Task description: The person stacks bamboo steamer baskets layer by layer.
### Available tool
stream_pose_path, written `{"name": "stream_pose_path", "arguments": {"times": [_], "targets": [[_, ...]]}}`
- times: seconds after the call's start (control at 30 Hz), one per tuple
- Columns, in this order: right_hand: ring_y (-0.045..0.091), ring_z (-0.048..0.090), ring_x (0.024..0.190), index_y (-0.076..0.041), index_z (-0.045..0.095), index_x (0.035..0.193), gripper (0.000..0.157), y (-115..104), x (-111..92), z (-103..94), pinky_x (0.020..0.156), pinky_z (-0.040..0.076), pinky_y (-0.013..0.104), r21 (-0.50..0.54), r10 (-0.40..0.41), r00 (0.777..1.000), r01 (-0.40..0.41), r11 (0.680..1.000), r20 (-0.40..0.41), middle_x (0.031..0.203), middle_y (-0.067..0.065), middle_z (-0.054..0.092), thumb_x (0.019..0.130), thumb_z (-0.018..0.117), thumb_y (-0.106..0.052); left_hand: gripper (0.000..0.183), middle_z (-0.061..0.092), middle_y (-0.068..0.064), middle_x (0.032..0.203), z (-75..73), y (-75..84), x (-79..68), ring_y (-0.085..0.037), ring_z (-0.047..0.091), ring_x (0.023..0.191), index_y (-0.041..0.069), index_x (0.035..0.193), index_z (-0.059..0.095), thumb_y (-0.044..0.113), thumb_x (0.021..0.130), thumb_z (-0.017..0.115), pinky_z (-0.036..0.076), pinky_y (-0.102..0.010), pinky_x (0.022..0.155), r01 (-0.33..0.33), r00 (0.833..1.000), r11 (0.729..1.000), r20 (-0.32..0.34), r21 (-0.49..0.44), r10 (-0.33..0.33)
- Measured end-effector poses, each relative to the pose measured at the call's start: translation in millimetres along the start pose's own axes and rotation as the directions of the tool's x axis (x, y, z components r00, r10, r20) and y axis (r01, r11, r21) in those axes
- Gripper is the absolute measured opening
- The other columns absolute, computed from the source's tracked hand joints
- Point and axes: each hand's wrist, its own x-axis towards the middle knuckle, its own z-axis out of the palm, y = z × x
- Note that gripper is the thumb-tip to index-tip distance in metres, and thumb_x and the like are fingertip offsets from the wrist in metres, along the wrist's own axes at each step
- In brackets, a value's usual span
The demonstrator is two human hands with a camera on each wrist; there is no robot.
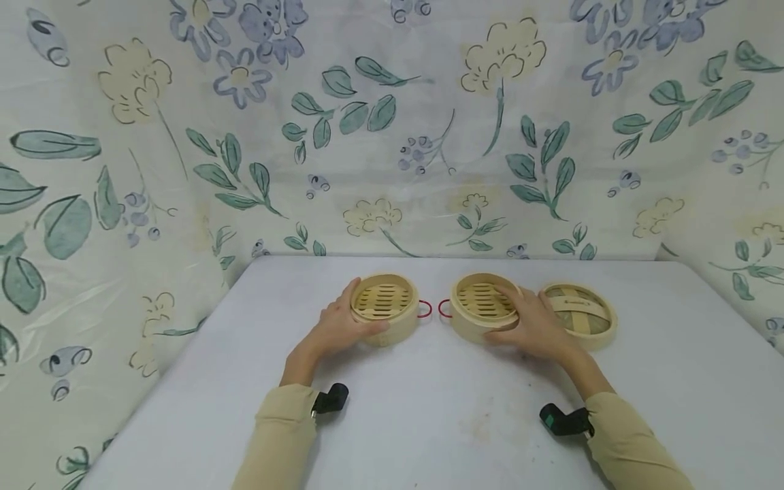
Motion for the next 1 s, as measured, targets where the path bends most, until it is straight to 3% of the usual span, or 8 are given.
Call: {"name": "stream_pose_path", "arguments": {"times": [0.8,1.0], "targets": [[0.048,0.028,0.141,-0.013,0.039,0.151,0.094,-4.6,6.5,-5.5,0.115,0.005,0.067,0.116,0.008,1.000,-0.005,0.993,-0.030,0.150,0.027,0.037,0.076,0.080,-0.052,0.119,0.029,-0.019,0.158,3.0,-4.9,1.0,-0.050,0.024,0.142,0.017,0.159,0.009,0.066,0.073,0.075,0.025,-0.067,0.110,0.004,1.000,1.000,-0.024,-0.028,-0.005],[0.047,0.029,0.139,-0.016,0.033,0.154,0.097,-7.2,4.6,-6.3,0.107,0.024,0.070,0.167,0.043,0.999,-0.038,0.985,-0.025,0.152,0.025,0.033,0.077,0.079,-0.053,0.121,0.029,-0.020,0.158,1.9,-3.7,1.6,-0.049,0.023,0.142,0.016,0.159,0.008,0.068,0.072,0.075,0.025,-0.067,0.110,0.011,1.000,0.999,-0.005,-0.033,-0.011]]}}
